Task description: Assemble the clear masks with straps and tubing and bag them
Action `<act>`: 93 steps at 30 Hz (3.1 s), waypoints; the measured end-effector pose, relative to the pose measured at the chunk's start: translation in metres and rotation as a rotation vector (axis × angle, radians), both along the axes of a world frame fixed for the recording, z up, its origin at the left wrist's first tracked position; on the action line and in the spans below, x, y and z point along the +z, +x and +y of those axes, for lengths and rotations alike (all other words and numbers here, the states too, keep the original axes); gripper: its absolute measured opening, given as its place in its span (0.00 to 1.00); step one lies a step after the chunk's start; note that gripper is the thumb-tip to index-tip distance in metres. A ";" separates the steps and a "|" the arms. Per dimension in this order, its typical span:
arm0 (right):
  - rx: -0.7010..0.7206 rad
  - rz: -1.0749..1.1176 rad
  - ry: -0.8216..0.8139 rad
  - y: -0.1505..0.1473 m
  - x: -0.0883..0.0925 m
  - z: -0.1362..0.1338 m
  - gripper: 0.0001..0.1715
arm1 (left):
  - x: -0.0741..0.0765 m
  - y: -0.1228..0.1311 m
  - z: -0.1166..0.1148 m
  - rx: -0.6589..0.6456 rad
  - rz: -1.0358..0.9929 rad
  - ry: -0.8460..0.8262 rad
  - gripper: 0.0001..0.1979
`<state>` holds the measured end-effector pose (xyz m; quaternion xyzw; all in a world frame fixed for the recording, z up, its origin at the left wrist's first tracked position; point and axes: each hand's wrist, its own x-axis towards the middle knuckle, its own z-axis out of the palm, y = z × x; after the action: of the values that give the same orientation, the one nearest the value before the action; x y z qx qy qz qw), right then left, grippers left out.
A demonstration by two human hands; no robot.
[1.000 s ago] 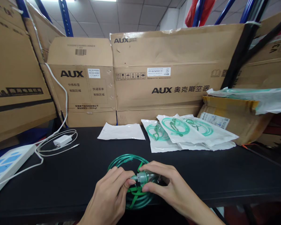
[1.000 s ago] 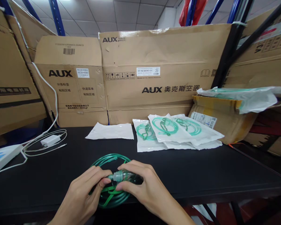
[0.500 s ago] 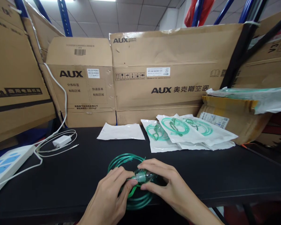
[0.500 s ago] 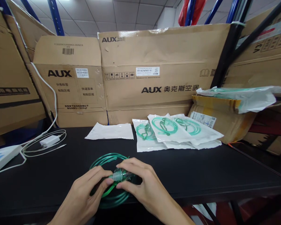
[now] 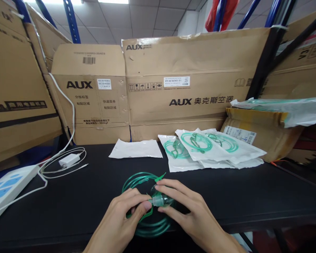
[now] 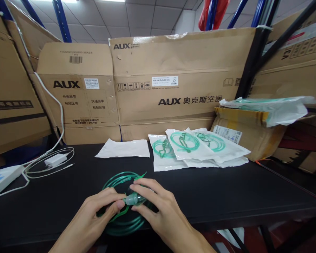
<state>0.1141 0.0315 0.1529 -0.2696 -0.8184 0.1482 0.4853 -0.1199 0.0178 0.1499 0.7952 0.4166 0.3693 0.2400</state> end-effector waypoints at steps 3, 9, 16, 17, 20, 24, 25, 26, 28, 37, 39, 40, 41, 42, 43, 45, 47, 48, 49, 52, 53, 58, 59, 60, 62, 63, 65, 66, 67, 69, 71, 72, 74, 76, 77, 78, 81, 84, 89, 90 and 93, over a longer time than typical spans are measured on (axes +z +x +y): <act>0.019 0.039 0.023 0.001 0.000 0.001 0.31 | -0.003 -0.001 0.001 -0.033 -0.046 0.099 0.13; 0.076 0.084 -0.022 -0.001 0.003 0.001 0.24 | -0.009 -0.002 0.002 -0.039 -0.019 0.305 0.10; 0.088 0.106 -0.024 -0.002 0.004 0.002 0.23 | -0.003 0.000 0.000 -0.041 0.015 0.394 0.09; 0.088 0.105 -0.028 -0.002 0.004 0.002 0.23 | -0.003 0.000 0.000 -0.040 0.019 0.403 0.09; 0.085 0.101 -0.042 -0.001 0.004 0.001 0.23 | -0.004 0.000 0.001 -0.038 0.023 0.429 0.09; 0.074 0.103 -0.054 -0.002 0.002 0.001 0.22 | -0.004 0.000 0.001 -0.038 0.023 0.449 0.10; 0.072 0.102 -0.057 -0.002 0.002 0.002 0.22 | -0.004 0.000 0.001 -0.038 0.025 0.451 0.10; 0.069 0.100 -0.059 -0.002 0.001 0.002 0.22 | -0.004 0.001 0.001 -0.036 0.025 0.454 0.10; 0.062 0.097 -0.064 -0.002 0.000 0.002 0.22 | -0.003 0.001 0.001 -0.034 0.024 0.456 0.09; 0.045 0.098 -0.100 -0.002 0.000 0.001 0.23 | -0.002 0.001 0.000 -0.017 0.041 0.480 0.09; 0.042 0.100 -0.127 -0.002 0.003 0.001 0.23 | -0.003 0.001 0.000 -0.009 0.042 0.486 0.09; 0.035 0.099 -0.147 -0.002 0.004 0.000 0.23 | -0.004 0.002 0.000 -0.001 0.039 0.490 0.08; 0.024 0.094 -0.175 -0.002 0.006 0.000 0.23 | -0.004 0.003 -0.001 0.008 0.034 0.493 0.08; 0.010 0.085 -0.212 -0.002 0.008 -0.001 0.22 | -0.005 0.004 -0.001 0.021 0.028 0.491 0.07; -0.005 0.075 -0.251 -0.002 0.010 -0.001 0.21 | -0.005 0.005 -0.001 0.034 0.020 0.487 0.07; -0.028 0.065 -0.311 -0.002 0.012 -0.002 0.19 | -0.004 0.006 -0.002 0.058 0.006 0.465 0.08; -0.036 0.067 -0.340 -0.002 0.014 -0.003 0.18 | -0.003 0.008 -0.002 0.062 -0.005 0.436 0.08; -0.039 0.069 -0.348 -0.001 0.015 -0.003 0.18 | -0.003 0.008 -0.002 0.060 -0.010 0.428 0.08; -0.040 0.069 -0.355 -0.001 0.016 -0.003 0.18 | -0.002 0.008 -0.002 0.060 -0.016 0.425 0.08; -0.051 0.064 -0.375 -0.002 0.017 -0.004 0.18 | -0.002 0.008 -0.001 0.071 -0.032 0.436 0.09; -0.053 0.062 -0.374 -0.002 0.017 -0.004 0.18 | -0.003 0.007 -0.001 0.074 -0.037 0.443 0.08; -0.028 0.081 -0.302 -0.002 0.011 -0.002 0.19 | -0.006 0.006 -0.001 0.090 -0.031 0.457 0.06; -0.025 0.086 -0.286 -0.002 0.010 -0.001 0.19 | -0.007 0.005 -0.001 0.095 -0.022 0.465 0.06; -0.028 0.087 -0.275 -0.002 0.009 -0.001 0.19 | -0.008 0.005 -0.001 0.099 -0.009 0.476 0.06; -0.038 0.076 -0.271 -0.002 0.009 -0.001 0.19 | -0.009 0.004 -0.001 0.110 0.021 0.502 0.05; -0.046 0.070 -0.273 -0.002 0.009 -0.001 0.18 | -0.011 0.003 -0.001 0.114 0.035 0.516 0.05; -0.062 0.054 -0.286 -0.002 0.011 -0.002 0.18 | -0.013 0.003 -0.001 0.114 0.057 0.537 0.06; -0.068 0.049 -0.290 -0.002 0.012 -0.003 0.17 | -0.013 0.003 -0.001 0.112 0.065 0.539 0.06; -0.069 0.045 -0.291 -0.002 0.012 -0.004 0.17 | -0.014 0.003 0.000 0.109 0.068 0.536 0.06; -0.060 0.045 -0.287 -0.003 0.013 -0.005 0.16 | -0.015 0.003 0.000 0.105 0.068 0.515 0.06; -0.043 0.051 -0.271 -0.003 0.013 -0.006 0.16 | -0.016 0.004 0.000 0.100 0.067 0.502 0.06; -0.036 0.052 -0.265 -0.003 0.012 -0.006 0.16 | -0.016 0.004 0.000 0.098 0.068 0.500 0.06; -0.026 0.054 -0.255 -0.003 0.012 -0.006 0.17 | -0.016 0.006 0.000 0.098 0.067 0.507 0.07; -0.015 0.059 -0.254 -0.003 0.012 -0.007 0.17 | -0.016 0.007 -0.002 0.103 0.055 0.517 0.07; -0.011 0.062 -0.257 -0.003 0.012 -0.007 0.16 | -0.015 0.008 -0.002 0.104 0.049 0.519 0.08; -0.008 0.063 -0.262 -0.003 0.013 -0.007 0.16 | -0.015 0.008 -0.003 0.104 0.041 0.523 0.08; 0.002 0.064 -0.278 -0.003 0.014 -0.006 0.16 | -0.013 0.010 -0.005 0.096 0.020 0.538 0.08; 0.009 0.064 -0.292 -0.004 0.014 -0.005 0.16 | -0.012 0.011 -0.006 0.091 0.006 0.544 0.08; 0.010 0.069 -0.294 -0.005 0.013 -0.004 0.15 | -0.013 0.011 -0.005 0.099 0.006 0.547 0.09; 0.012 0.070 -0.290 -0.005 0.013 -0.004 0.14 | -0.014 0.011 -0.005 0.101 0.008 0.548 0.09; 0.018 0.074 -0.272 -0.006 0.013 -0.003 0.15 | -0.016 0.010 -0.004 0.106 0.017 0.563 0.08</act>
<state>0.1084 0.0282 0.1656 -0.3197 -0.7749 0.2718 0.4726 -0.1101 0.0134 0.1343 0.8106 0.3407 0.4761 -0.0134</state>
